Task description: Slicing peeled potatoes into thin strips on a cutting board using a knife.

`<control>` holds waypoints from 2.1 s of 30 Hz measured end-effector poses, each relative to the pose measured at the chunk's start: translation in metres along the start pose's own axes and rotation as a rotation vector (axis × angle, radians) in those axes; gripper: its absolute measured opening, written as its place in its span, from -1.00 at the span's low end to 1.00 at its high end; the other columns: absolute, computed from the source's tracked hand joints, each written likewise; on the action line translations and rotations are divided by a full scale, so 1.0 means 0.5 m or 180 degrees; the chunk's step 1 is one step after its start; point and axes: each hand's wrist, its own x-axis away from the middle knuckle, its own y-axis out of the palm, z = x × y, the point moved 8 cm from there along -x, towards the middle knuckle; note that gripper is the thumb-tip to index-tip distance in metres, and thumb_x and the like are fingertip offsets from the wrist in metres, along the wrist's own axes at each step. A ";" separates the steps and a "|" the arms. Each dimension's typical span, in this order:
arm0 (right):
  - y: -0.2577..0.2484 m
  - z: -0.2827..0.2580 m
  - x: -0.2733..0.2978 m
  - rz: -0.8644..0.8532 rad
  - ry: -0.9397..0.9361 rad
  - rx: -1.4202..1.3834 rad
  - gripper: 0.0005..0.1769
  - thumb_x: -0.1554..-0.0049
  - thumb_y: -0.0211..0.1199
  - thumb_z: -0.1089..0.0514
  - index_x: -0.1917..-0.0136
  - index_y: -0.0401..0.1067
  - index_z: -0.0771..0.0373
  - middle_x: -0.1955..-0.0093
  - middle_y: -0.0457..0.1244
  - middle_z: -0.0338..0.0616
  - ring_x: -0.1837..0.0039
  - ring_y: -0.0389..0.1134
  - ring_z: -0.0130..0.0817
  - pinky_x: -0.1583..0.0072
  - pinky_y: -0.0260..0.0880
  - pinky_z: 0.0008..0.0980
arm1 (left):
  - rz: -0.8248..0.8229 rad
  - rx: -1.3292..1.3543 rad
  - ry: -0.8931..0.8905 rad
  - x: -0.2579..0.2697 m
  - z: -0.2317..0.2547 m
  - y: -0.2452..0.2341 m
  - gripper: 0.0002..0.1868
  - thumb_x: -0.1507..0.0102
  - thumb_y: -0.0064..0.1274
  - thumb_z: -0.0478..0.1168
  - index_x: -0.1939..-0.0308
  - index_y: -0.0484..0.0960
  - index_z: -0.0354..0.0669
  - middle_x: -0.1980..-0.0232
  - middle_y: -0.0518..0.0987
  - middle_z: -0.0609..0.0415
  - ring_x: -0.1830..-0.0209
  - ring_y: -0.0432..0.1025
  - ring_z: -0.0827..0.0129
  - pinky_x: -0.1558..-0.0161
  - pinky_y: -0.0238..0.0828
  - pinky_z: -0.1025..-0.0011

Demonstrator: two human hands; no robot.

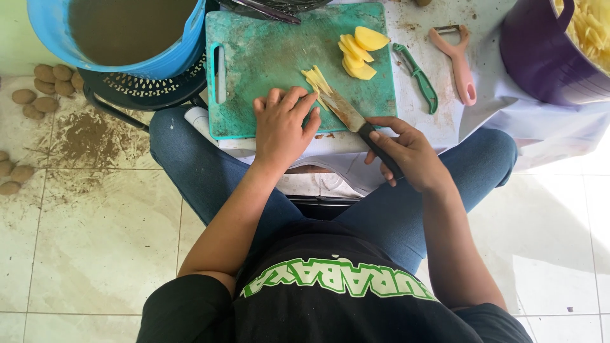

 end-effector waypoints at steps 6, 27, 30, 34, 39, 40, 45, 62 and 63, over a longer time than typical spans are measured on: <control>-0.001 0.007 -0.002 0.0111 -0.0072 -0.0450 -0.60 -0.31 -0.01 0.30 -0.39 0.19 0.49 0.37 0.31 0.22 0.62 0.21 -0.48 0.63 0.21 -0.51 | 0.0160 0.0248 -0.0359 0.006 -0.018 -0.013 -0.73 -0.32 0.08 -0.14 -0.09 0.63 -0.01 0.09 0.47 0.25 0.12 0.36 0.29 0.08 0.11 0.26; -0.407 -0.178 0.232 0.3283 -0.1374 0.4540 -0.45 -0.16 0.39 0.64 -0.38 0.43 0.42 -0.04 0.32 0.18 0.04 0.46 -0.06 0.21 0.47 -0.31 | -0.0094 0.0121 -0.0227 -0.008 0.014 -0.035 -0.69 -0.27 0.20 -0.23 -0.09 0.60 -0.16 0.00 0.54 0.10 0.08 0.31 0.18 -0.02 0.10 0.18; -0.407 -0.172 0.230 0.3121 -0.1210 0.4511 -0.46 -0.04 0.32 0.59 -0.30 0.49 0.45 -0.09 0.37 0.14 -0.03 0.46 -0.04 0.03 0.48 -0.20 | -0.0126 0.0138 -0.0215 -0.011 0.014 -0.037 -0.70 -0.28 0.18 -0.23 -0.08 0.60 -0.17 0.00 0.56 0.09 0.08 0.32 0.18 -0.02 0.09 0.18; -0.413 -0.173 0.238 0.3099 -0.1090 0.4541 -0.44 -0.04 0.37 0.57 -0.33 0.53 0.46 -0.08 0.39 0.14 0.01 0.48 -0.11 0.10 0.48 -0.30 | -0.0129 0.0133 -0.0194 -0.010 0.019 -0.036 -0.70 -0.28 0.20 -0.24 -0.08 0.61 -0.18 0.00 0.55 0.09 0.08 0.31 0.19 -0.02 0.08 0.19; -0.352 -0.179 0.223 0.2517 -0.1327 0.2296 -0.54 -0.41 0.10 0.63 -0.54 0.18 0.64 -0.05 0.25 0.31 0.13 0.22 -0.20 0.14 0.21 -0.40 | -0.0160 0.0136 -0.0221 -0.009 0.015 -0.034 -0.79 -0.26 0.21 -0.24 0.02 0.65 -0.11 0.04 0.53 0.13 0.06 0.30 0.23 -0.04 0.05 0.20; -0.338 -0.178 0.219 0.2484 -0.1321 0.2284 -0.54 -0.41 0.10 0.63 -0.54 0.18 0.64 -0.05 0.25 0.31 0.13 0.22 -0.20 0.14 0.21 -0.40 | -0.0173 0.0112 -0.0244 -0.011 0.016 -0.035 -0.79 -0.26 0.21 -0.24 0.02 0.65 -0.11 0.04 0.53 0.13 0.06 0.30 0.23 -0.04 0.05 0.20; -0.235 -0.121 0.135 0.0853 -0.0776 0.1080 -0.51 -0.34 0.03 0.37 -0.51 0.11 0.41 -0.03 0.31 0.11 0.30 0.16 -0.47 0.24 0.18 -0.60 | -0.0229 0.0125 -0.0027 -0.012 0.026 -0.033 -0.85 -0.20 0.29 -0.17 0.15 0.73 0.05 0.06 0.48 0.27 0.09 0.27 0.29 -0.03 0.06 0.22; -0.117 -0.074 -0.033 -0.0399 -0.0322 0.1424 -0.60 -0.26 0.08 0.36 -0.37 0.35 0.38 0.24 0.37 0.03 0.47 0.17 -0.50 0.39 0.12 -0.55 | 0.0004 0.0429 0.0078 0.003 0.001 -0.007 -0.89 -0.33 0.11 -0.11 0.09 0.58 0.07 0.27 0.43 0.29 0.21 0.31 0.36 0.10 0.04 0.29; -0.119 -0.076 -0.026 -0.0480 -0.0244 0.1363 -0.59 -0.24 0.07 0.38 -0.36 0.34 0.42 0.26 0.37 0.06 0.49 0.15 -0.53 0.42 0.10 -0.57 | 0.0013 0.0492 0.0059 0.002 0.001 -0.009 -0.89 -0.32 0.11 -0.13 0.08 0.58 0.06 0.27 0.44 0.29 0.20 0.32 0.35 0.10 0.04 0.30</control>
